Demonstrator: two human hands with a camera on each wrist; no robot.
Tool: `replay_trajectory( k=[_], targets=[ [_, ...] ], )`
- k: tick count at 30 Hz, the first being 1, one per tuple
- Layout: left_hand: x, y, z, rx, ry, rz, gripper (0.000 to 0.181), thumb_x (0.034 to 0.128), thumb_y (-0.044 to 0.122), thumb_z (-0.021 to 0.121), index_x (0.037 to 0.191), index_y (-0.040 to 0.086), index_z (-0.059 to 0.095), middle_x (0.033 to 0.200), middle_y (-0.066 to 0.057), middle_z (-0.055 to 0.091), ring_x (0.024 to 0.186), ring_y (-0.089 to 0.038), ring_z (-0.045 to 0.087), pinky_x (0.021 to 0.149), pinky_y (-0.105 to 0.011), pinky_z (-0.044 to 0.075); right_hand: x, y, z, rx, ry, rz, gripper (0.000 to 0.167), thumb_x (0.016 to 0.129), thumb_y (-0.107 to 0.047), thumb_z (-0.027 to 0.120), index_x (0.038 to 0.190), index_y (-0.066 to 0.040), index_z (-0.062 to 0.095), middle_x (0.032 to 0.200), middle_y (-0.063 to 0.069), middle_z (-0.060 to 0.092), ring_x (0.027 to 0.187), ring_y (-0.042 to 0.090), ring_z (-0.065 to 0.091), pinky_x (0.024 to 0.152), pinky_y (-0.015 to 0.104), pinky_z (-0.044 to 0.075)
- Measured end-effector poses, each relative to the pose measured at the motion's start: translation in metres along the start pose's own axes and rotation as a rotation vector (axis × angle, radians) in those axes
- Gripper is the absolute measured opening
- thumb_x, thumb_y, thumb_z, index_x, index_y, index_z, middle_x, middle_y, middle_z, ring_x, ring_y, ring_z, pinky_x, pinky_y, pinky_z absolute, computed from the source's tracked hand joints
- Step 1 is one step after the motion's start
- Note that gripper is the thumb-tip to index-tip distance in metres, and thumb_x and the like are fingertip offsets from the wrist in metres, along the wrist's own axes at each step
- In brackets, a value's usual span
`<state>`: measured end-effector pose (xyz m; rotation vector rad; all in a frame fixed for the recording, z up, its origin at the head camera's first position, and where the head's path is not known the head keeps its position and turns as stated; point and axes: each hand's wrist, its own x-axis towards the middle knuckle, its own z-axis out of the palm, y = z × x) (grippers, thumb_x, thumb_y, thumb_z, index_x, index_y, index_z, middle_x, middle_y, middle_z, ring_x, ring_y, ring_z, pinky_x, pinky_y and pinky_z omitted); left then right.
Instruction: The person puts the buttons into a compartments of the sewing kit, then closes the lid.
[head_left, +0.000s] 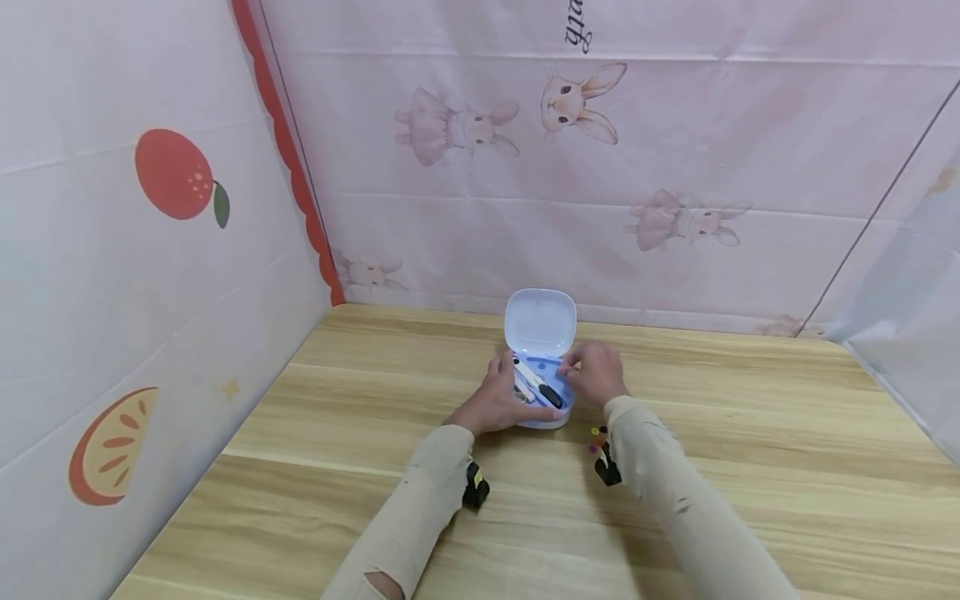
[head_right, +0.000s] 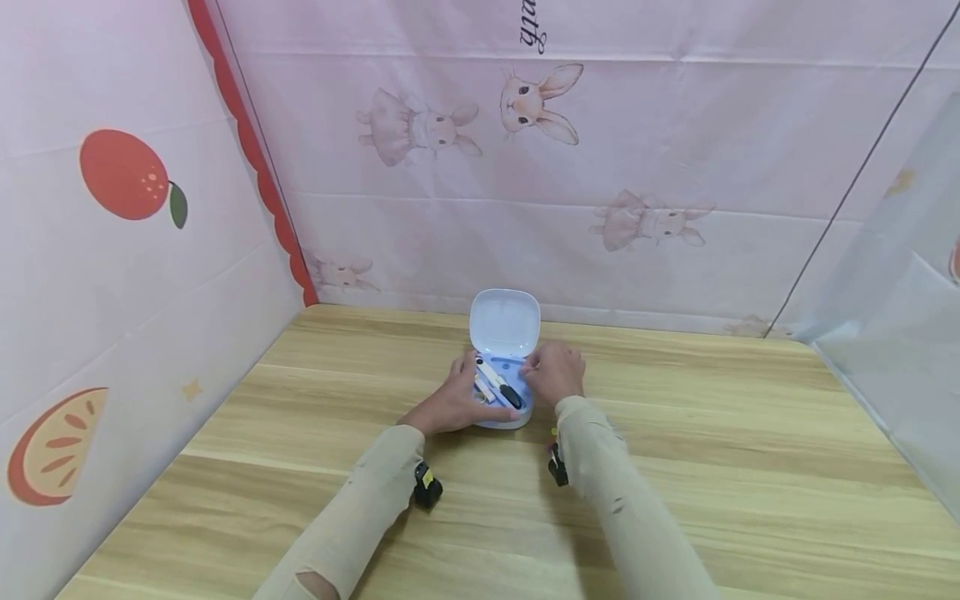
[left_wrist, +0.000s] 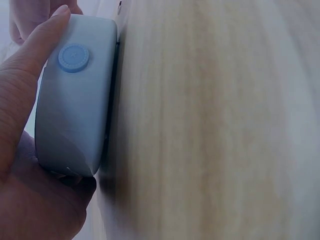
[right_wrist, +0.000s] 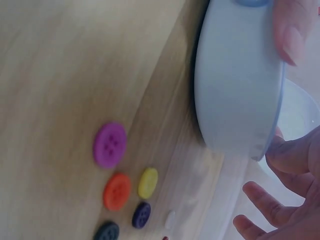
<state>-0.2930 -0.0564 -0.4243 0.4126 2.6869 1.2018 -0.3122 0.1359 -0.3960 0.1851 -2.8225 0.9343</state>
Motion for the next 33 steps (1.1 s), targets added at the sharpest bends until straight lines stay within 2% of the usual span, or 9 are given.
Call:
replay_trajectory(
  k=[10,21,33],
  targets=[
    [0.000,0.000,-0.001,-0.016,-0.007,0.005,0.136,0.0690,0.065,0.085,0.163,0.016,0.001,0.157,-0.013,0.020,0.128,-0.029,0.041,0.108,-0.050,0.040,0.003,-0.004,0.008,-0.019,-0.009,0.016,0.011,0.089,-0.012,0.075,0.083,-0.003,0.080,0.093,0.008,0.071,0.093,0.031,0.056,0.093,0.052,0.037],
    [0.000,-0.001,-0.001,-0.010,-0.012,0.001,0.136,0.0699,0.064,0.085,0.164,0.017,-0.001,0.161,-0.011,0.015,0.132,-0.029,0.040,0.111,-0.049,0.037,0.001,-0.009,0.009,0.032,-0.047,0.130,0.017,0.092,-0.020,0.076,0.082,-0.007,0.080,0.100,0.009,0.067,0.105,0.038,0.048,0.091,0.056,0.032],
    [0.001,-0.001,0.000,-0.002,-0.012,0.007,0.135,0.0693,0.065,0.085,0.163,0.018,0.000,0.159,-0.011,0.018,0.130,-0.029,0.040,0.110,-0.049,0.038,0.001,-0.010,0.011,0.052,-0.044,0.161,0.018,0.091,-0.022,0.077,0.083,-0.006,0.080,0.101,0.009,0.068,0.108,0.040,0.048,0.095,0.060,0.031]
  ],
)
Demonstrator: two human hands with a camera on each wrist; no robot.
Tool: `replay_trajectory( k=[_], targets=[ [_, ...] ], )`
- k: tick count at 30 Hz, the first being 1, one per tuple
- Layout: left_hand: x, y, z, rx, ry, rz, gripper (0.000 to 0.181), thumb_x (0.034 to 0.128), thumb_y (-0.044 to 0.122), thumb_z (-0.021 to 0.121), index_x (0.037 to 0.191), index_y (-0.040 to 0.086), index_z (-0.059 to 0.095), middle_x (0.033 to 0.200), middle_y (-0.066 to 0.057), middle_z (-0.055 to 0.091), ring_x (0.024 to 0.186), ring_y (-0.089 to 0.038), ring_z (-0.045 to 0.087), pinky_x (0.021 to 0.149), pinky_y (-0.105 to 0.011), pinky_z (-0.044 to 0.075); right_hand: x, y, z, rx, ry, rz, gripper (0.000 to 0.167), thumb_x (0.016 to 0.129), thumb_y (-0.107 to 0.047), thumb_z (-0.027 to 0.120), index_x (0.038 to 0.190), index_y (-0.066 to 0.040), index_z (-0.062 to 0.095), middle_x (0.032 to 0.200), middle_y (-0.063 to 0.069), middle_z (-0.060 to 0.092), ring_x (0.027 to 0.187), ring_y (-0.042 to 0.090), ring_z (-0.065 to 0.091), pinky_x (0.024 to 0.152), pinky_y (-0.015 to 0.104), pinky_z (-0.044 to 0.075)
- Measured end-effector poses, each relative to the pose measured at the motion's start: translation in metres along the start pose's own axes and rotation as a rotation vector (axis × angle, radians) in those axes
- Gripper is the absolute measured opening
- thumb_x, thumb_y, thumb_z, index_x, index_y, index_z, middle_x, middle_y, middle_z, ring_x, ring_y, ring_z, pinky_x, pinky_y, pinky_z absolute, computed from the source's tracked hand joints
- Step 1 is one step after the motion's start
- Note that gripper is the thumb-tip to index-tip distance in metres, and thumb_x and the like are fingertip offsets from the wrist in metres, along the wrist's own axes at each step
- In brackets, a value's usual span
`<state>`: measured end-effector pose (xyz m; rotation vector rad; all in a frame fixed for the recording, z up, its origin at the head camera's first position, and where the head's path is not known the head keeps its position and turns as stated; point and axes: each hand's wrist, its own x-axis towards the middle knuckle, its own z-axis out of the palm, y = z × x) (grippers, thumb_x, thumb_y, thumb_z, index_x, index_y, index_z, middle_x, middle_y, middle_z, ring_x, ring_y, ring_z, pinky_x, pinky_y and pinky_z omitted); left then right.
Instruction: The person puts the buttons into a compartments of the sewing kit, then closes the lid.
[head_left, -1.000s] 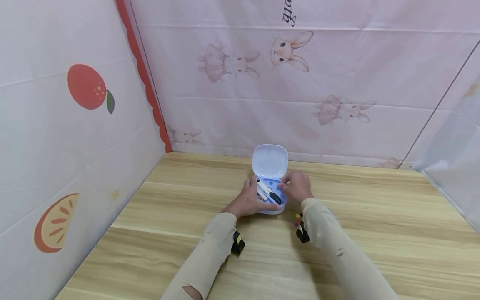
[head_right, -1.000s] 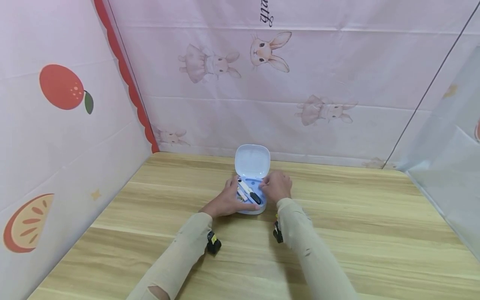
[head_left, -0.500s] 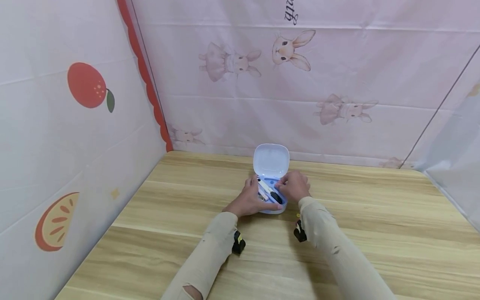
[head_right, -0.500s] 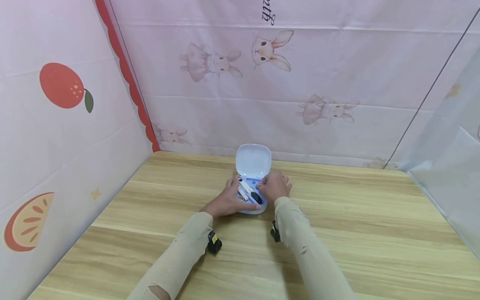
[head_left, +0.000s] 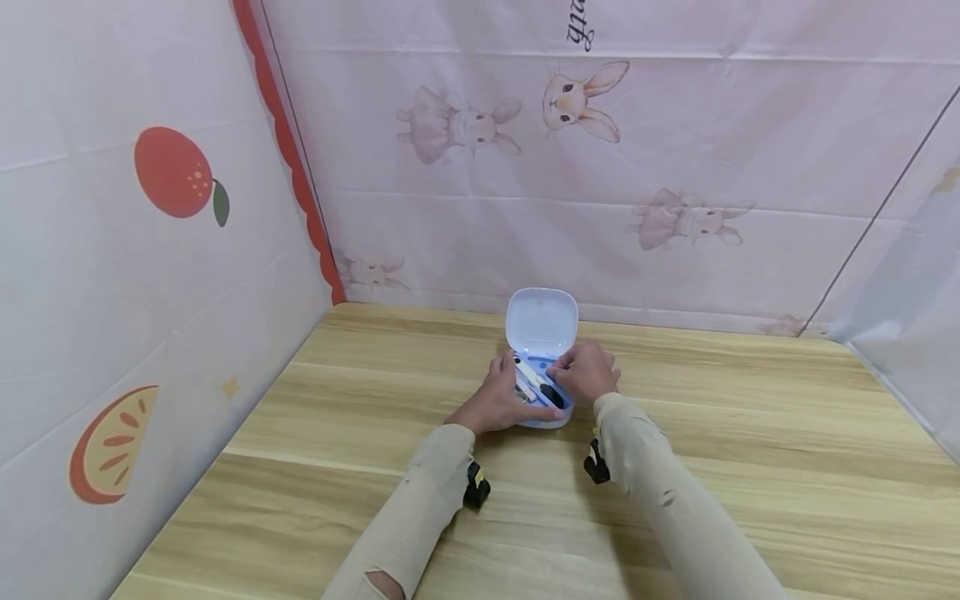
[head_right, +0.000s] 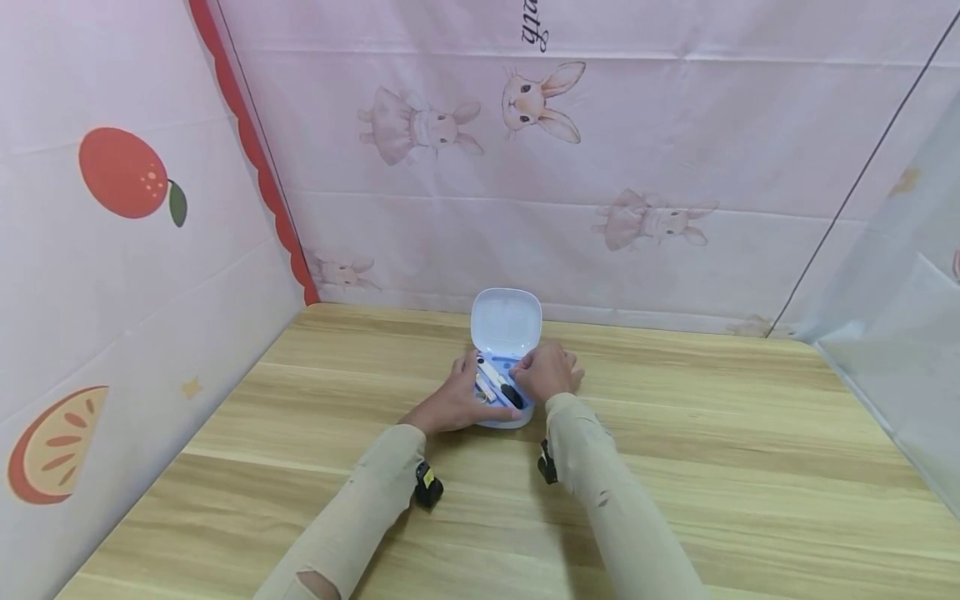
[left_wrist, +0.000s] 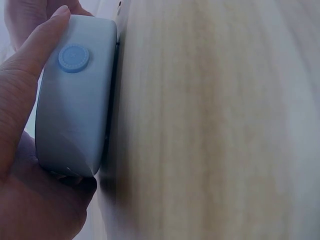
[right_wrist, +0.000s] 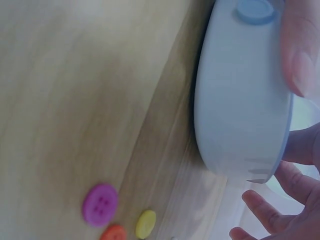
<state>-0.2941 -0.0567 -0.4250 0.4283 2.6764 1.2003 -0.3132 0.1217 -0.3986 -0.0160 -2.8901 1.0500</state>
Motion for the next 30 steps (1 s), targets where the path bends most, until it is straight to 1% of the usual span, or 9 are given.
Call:
replay_trajectory(
  k=[6,15,23,30],
  targets=[
    [-0.0005,0.0004,-0.0002,-0.006,-0.002,0.000,0.135,0.0700,0.064,0.085,0.163,0.017,-0.001,0.159,-0.012,0.018,0.131,-0.029,0.040,0.110,-0.049,0.038,0.0005,0.0010,0.0007,0.020,0.004,0.007,0.018,0.091,-0.022,0.077,0.086,-0.005,0.080,0.104,0.010,0.069,0.109,0.040,0.048,0.095,0.059,0.031],
    [-0.0024,0.0022,-0.0016,-0.007,-0.005,-0.002,0.135,0.0705,0.064,0.085,0.163,0.017,-0.001,0.161,-0.011,0.015,0.132,-0.029,0.039,0.111,-0.050,0.038,0.0005,0.0032,0.0015,0.039,0.011,0.008,0.019,0.092,-0.024,0.077,0.086,-0.006,0.079,0.109,0.011,0.070,0.109,0.038,0.050,0.093,0.058,0.033],
    [-0.0006,-0.0004,0.0007,-0.017,-0.003,0.002,0.135,0.0699,0.064,0.085,0.163,0.018,-0.001,0.163,-0.011,0.012,0.133,-0.030,0.038,0.111,-0.050,0.037,-0.0016,0.0039,0.0020,0.041,0.021,0.001,0.019,0.093,-0.023,0.075,0.088,-0.006,0.079,0.109,0.012,0.070,0.109,0.040,0.050,0.093,0.059,0.033],
    [-0.0003,-0.0020,0.0016,-0.019,0.004,0.001,0.135,0.0697,0.065,0.085,0.163,0.019,-0.001,0.162,-0.011,0.012,0.132,-0.031,0.040,0.111,-0.051,0.037,-0.0009,0.0048,0.0042,0.047,0.023,0.002,0.020,0.092,-0.025,0.076,0.089,-0.006,0.079,0.110,0.011,0.070,0.107,0.038,0.052,0.093,0.058,0.032]
  ],
)
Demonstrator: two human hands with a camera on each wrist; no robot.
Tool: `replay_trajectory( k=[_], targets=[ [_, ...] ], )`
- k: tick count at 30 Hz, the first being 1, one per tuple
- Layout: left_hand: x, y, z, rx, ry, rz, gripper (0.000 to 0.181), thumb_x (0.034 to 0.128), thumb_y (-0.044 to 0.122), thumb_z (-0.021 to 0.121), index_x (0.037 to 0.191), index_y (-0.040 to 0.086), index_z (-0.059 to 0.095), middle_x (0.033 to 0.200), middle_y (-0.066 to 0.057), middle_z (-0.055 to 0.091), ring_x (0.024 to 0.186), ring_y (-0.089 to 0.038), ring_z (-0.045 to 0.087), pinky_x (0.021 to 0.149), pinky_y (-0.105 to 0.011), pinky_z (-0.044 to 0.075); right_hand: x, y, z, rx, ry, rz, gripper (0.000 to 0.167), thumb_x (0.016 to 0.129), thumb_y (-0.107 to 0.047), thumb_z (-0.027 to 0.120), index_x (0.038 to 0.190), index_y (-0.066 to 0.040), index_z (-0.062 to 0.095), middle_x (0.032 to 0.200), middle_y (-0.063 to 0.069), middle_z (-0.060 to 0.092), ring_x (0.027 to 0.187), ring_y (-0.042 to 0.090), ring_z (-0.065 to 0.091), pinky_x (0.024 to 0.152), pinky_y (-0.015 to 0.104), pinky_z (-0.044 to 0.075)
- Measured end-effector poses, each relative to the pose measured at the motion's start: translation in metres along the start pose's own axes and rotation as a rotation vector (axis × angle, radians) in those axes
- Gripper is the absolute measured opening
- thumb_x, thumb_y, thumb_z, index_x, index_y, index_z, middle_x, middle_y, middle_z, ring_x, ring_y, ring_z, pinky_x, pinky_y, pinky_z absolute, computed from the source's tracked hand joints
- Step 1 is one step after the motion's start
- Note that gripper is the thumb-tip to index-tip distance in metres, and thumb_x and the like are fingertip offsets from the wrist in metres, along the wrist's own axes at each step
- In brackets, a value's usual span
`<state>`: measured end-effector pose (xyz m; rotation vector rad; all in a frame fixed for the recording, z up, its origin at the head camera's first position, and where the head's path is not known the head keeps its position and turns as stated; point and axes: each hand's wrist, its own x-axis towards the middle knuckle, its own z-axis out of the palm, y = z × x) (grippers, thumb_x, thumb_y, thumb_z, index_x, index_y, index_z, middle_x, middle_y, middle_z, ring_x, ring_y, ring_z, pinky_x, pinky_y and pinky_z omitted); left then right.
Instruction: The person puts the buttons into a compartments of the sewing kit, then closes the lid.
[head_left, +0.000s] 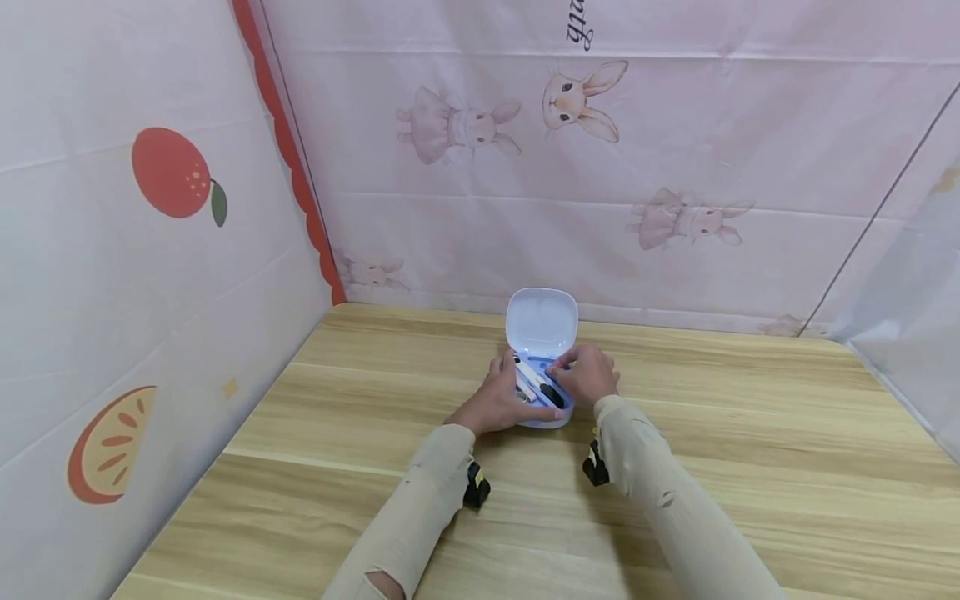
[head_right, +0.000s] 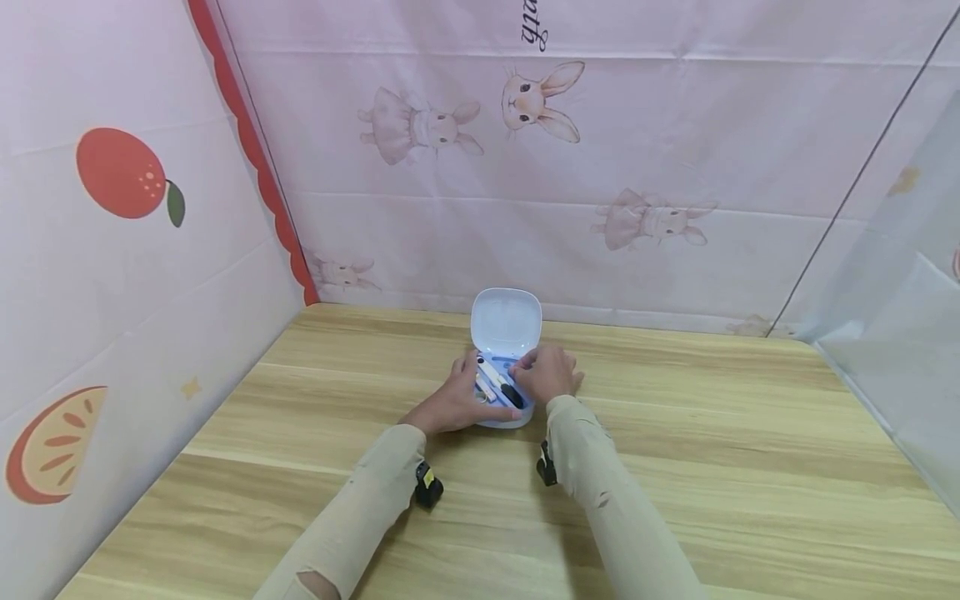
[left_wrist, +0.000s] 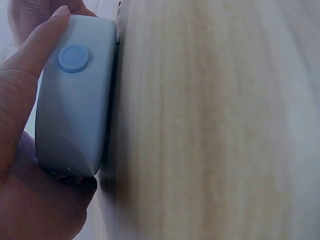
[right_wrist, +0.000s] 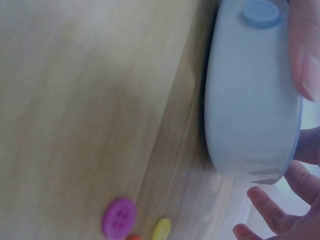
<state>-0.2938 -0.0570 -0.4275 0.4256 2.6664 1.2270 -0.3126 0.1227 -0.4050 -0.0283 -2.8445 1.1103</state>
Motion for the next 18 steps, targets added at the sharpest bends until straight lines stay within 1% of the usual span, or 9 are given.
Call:
replay_trajectory(
  k=[9,18],
  targets=[
    [-0.0006,0.0011,-0.0007,0.009,0.000,-0.007,0.135,0.0700,0.065,0.085,0.163,0.018,-0.001,0.160,-0.011,0.016,0.131,-0.031,0.040,0.111,-0.052,0.037,-0.0007,0.0012,-0.0007,-0.006,0.009,-0.018,0.020,0.093,-0.025,0.076,0.090,-0.006,0.079,0.112,0.012,0.070,0.107,0.039,0.052,0.094,0.062,0.031],
    [-0.0003,0.0012,-0.0008,0.002,-0.003,-0.003,0.136,0.0701,0.064,0.085,0.164,0.018,-0.003,0.161,-0.012,0.015,0.132,-0.031,0.039,0.111,-0.052,0.037,-0.0012,0.0019,-0.0012,-0.002,0.012,-0.030,0.019,0.093,-0.024,0.076,0.093,-0.006,0.080,0.120,0.015,0.069,0.112,0.042,0.051,0.100,0.066,0.027]
  ],
)
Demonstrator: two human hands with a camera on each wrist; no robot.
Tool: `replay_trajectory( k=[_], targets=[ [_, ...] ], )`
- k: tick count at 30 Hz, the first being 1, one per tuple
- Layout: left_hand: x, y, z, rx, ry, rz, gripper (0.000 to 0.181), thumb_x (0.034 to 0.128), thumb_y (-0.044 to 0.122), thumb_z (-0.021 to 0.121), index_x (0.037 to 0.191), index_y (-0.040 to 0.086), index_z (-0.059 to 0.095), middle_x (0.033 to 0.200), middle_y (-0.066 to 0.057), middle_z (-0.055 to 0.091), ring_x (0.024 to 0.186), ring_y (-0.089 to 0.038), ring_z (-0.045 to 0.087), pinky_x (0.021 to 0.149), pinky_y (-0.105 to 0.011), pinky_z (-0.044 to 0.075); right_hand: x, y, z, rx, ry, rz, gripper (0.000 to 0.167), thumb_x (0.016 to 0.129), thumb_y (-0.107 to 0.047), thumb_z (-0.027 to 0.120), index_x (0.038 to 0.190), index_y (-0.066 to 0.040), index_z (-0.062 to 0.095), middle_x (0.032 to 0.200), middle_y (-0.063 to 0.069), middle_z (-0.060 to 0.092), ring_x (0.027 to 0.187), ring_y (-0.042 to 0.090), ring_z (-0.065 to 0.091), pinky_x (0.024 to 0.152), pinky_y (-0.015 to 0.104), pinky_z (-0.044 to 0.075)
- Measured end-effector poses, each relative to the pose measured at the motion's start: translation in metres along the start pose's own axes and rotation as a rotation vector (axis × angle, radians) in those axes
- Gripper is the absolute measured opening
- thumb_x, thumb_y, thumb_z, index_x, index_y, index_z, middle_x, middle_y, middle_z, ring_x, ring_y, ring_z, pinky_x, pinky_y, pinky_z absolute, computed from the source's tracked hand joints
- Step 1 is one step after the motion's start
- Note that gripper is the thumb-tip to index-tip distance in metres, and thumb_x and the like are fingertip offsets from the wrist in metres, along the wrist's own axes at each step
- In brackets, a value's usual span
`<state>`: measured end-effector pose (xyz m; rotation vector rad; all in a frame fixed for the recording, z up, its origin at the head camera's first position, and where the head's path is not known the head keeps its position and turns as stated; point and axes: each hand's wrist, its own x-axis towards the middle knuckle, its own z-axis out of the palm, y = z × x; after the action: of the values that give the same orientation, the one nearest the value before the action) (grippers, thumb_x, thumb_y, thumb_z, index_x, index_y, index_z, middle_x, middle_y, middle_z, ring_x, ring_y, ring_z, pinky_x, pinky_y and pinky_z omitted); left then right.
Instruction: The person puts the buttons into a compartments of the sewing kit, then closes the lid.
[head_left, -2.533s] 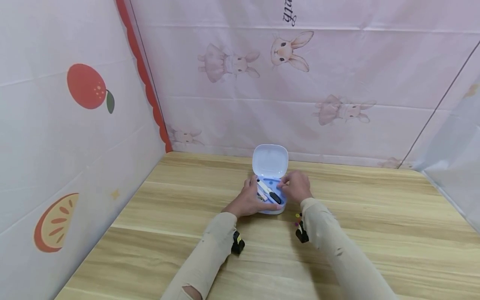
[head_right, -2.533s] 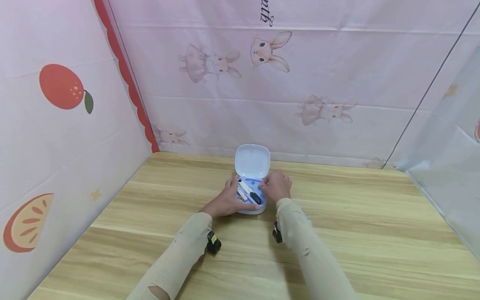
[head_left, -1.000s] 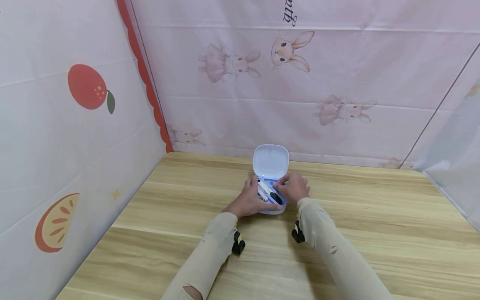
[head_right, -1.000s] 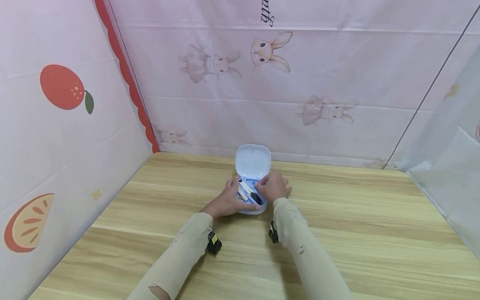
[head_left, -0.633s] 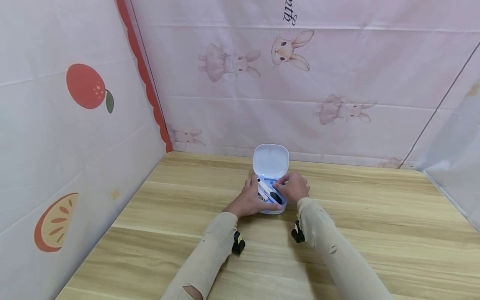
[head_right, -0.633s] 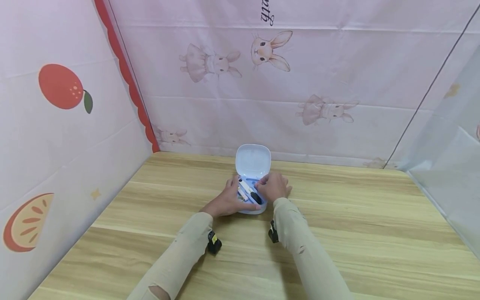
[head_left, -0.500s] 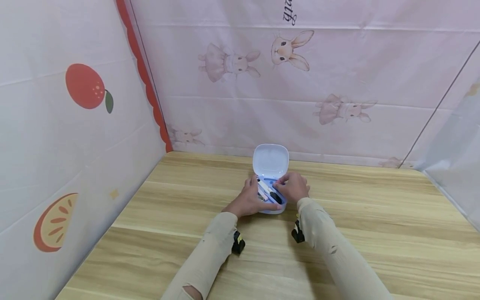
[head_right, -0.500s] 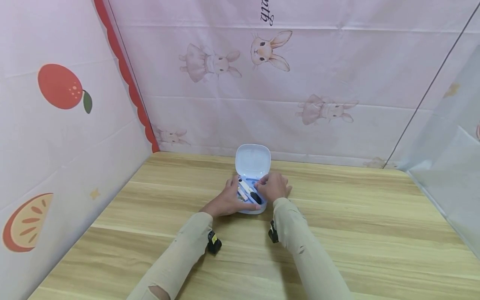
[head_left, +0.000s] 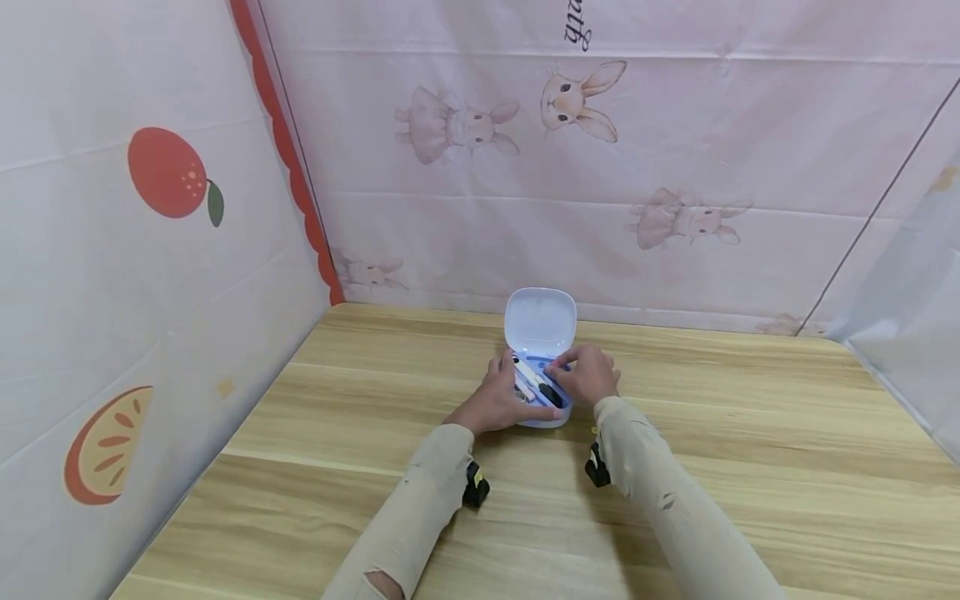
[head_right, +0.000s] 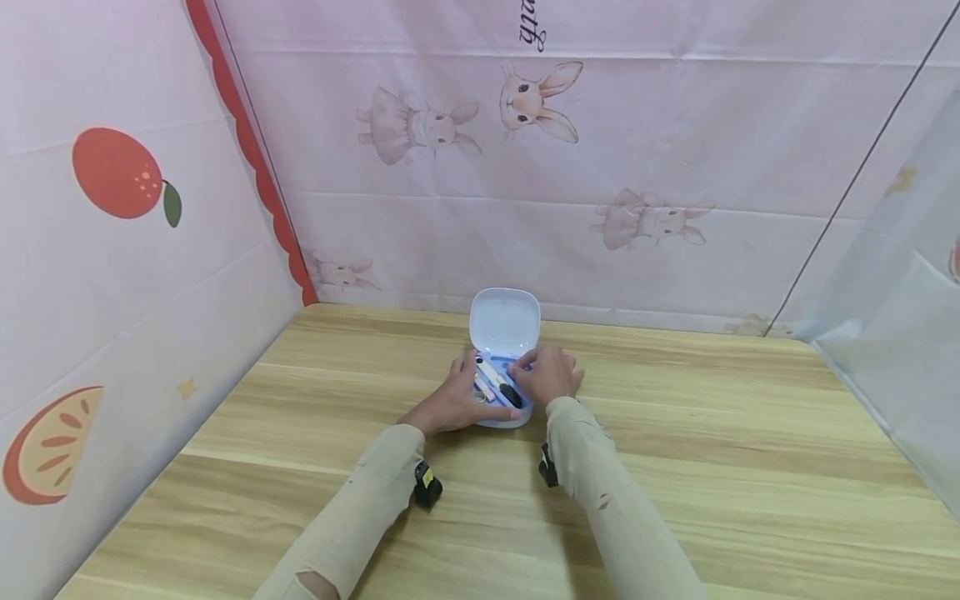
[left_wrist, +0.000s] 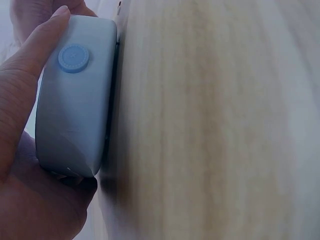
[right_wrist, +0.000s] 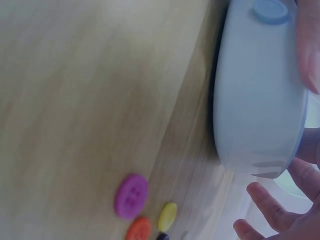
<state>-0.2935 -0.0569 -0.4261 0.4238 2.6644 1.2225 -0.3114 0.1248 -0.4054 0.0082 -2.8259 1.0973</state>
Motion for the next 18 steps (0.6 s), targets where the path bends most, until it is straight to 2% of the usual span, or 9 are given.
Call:
replay_trajectory(
  k=[6,13,18],
  targets=[
    [-0.0004,0.0000,-0.0003,0.002,0.002,-0.004,0.137,0.0699,0.065,0.085,0.164,0.017,-0.003,0.160,-0.012,0.016,0.132,-0.031,0.039,0.111,-0.053,0.037,-0.0007,0.0003,0.0004,0.002,0.003,-0.018,0.019,0.092,-0.024,0.076,0.095,-0.005,0.080,0.122,0.018,0.068,0.117,0.048,0.050,0.103,0.073,0.021],
    [-0.0017,-0.0004,-0.0004,0.013,0.003,-0.003,0.137,0.0693,0.067,0.084,0.164,0.018,-0.003,0.161,-0.011,0.015,0.134,-0.030,0.038,0.111,-0.052,0.037,-0.0018,0.0010,0.0009,0.008,0.004,-0.022,0.019,0.093,-0.023,0.075,0.095,-0.005,0.080,0.120,0.017,0.069,0.114,0.045,0.051,0.098,0.068,0.026],
    [-0.0010,0.0009,-0.0006,0.011,-0.001,0.004,0.136,0.0703,0.065,0.084,0.164,0.018,-0.003,0.161,-0.011,0.015,0.133,-0.030,0.039,0.111,-0.052,0.037,-0.0018,0.0008,0.0005,0.022,0.008,-0.020,0.018,0.093,-0.023,0.075,0.095,-0.005,0.080,0.121,0.017,0.069,0.117,0.046,0.050,0.101,0.070,0.023]
  ],
)
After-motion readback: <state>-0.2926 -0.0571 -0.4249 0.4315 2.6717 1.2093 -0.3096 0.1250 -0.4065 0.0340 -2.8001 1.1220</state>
